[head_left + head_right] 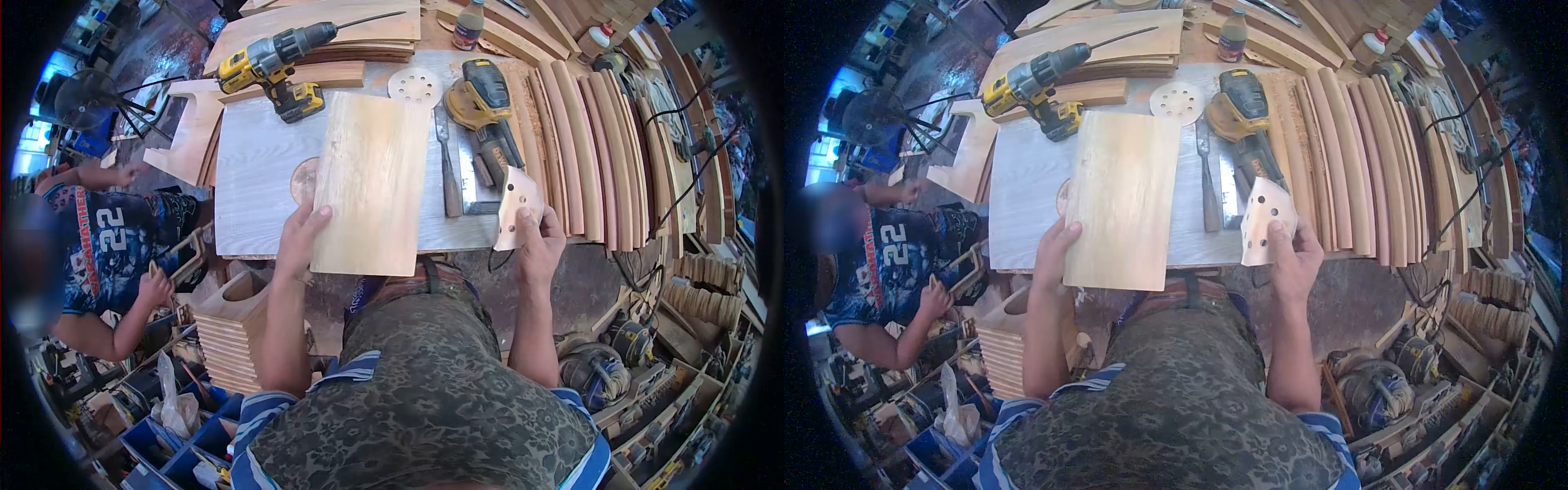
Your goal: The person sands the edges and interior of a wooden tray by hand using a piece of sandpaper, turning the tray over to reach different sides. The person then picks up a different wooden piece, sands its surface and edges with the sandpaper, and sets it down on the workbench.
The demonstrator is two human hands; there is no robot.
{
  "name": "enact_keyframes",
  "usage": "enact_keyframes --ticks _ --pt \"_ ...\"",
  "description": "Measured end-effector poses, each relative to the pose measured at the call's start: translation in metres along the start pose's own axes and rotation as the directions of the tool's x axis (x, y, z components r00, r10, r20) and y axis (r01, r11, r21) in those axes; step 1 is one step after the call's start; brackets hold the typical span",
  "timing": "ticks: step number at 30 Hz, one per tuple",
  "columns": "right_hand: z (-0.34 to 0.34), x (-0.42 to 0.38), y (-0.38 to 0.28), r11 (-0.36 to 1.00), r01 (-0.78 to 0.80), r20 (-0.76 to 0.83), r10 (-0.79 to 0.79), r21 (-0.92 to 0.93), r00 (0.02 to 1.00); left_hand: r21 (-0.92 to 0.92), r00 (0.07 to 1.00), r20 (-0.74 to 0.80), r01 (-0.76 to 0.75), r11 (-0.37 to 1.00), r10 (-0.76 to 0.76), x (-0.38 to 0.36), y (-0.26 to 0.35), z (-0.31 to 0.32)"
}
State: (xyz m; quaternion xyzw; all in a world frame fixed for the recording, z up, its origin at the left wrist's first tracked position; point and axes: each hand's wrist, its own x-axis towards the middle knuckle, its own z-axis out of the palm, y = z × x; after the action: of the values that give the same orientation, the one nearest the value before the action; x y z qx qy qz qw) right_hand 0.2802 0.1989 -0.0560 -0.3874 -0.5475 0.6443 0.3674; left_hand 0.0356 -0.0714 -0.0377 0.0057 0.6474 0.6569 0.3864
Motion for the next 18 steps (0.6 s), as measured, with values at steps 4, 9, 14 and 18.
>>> enact_keyframes --ticks 4,9,14,18 --pt "0.000 -0.003 0.000 1.000 0.002 -0.010 -0.002 -0.019 1.000 -0.044 0.982 0.050 -0.177 0.983 0.180 0.003 -0.022 -0.008" --pt "0.005 -0.003 -0.003 0.987 -0.049 -0.036 0.044 -0.155 0.998 -0.013 0.929 0.059 -0.365 0.931 0.365 -0.006 -0.025 -0.008" --pt "0.005 -0.003 -0.008 0.994 0.009 0.030 -0.006 -0.105 1.000 -0.017 0.865 0.044 -0.499 0.866 0.500 -0.019 -0.027 -0.008" --pt "0.004 -0.006 -0.014 0.994 0.050 0.077 -0.043 -0.099 0.996 -0.012 0.834 0.013 -0.551 0.834 0.551 -0.029 -0.032 -0.010"
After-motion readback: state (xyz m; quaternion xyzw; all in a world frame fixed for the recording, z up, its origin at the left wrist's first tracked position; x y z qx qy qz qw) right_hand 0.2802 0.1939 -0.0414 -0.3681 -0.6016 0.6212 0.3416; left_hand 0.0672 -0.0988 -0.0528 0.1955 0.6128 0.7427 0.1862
